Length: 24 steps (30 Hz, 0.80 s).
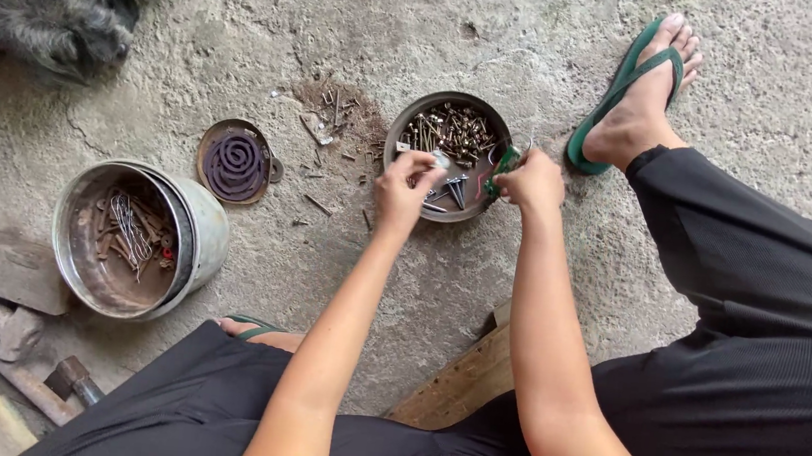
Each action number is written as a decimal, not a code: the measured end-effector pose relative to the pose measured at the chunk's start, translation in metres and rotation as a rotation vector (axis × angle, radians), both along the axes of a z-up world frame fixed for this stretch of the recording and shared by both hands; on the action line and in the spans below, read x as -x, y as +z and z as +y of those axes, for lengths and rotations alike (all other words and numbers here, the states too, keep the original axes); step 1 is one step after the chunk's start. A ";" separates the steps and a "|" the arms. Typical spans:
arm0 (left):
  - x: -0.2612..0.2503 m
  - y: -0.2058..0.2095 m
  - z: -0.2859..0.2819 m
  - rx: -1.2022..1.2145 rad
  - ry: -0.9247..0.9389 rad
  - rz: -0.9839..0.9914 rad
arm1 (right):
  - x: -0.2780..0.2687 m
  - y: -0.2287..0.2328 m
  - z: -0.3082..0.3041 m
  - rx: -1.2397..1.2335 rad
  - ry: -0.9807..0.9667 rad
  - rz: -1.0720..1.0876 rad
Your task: Sorting through various nails and screws in a metal container and placing them into a separate lid.
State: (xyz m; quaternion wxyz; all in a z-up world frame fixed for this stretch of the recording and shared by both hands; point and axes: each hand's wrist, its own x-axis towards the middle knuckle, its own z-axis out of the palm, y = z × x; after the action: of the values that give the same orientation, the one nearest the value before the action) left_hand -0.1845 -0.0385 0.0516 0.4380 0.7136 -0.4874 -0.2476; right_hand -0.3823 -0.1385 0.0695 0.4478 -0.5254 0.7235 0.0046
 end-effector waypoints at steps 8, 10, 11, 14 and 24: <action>0.029 -0.017 -0.018 -0.178 0.069 0.104 | -0.026 -0.008 0.027 0.255 0.068 0.224; 0.026 -0.016 -0.021 -0.229 0.091 0.075 | -0.030 -0.010 0.031 0.278 0.073 0.248; 0.023 -0.015 -0.022 -0.316 0.104 0.005 | -0.032 -0.010 0.032 0.256 0.088 0.291; 0.016 -0.008 -0.023 -0.443 0.079 -0.068 | -0.032 -0.023 0.032 0.198 0.120 0.343; 0.030 -0.052 -0.011 -0.064 -0.239 -0.330 | -0.006 0.016 0.004 0.020 0.018 0.202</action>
State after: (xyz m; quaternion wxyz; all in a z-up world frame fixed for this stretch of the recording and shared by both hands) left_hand -0.2146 -0.0495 -0.0006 0.2968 0.6951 -0.6257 -0.1928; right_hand -0.3758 -0.1346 0.0851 0.3671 -0.5330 0.7604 0.0544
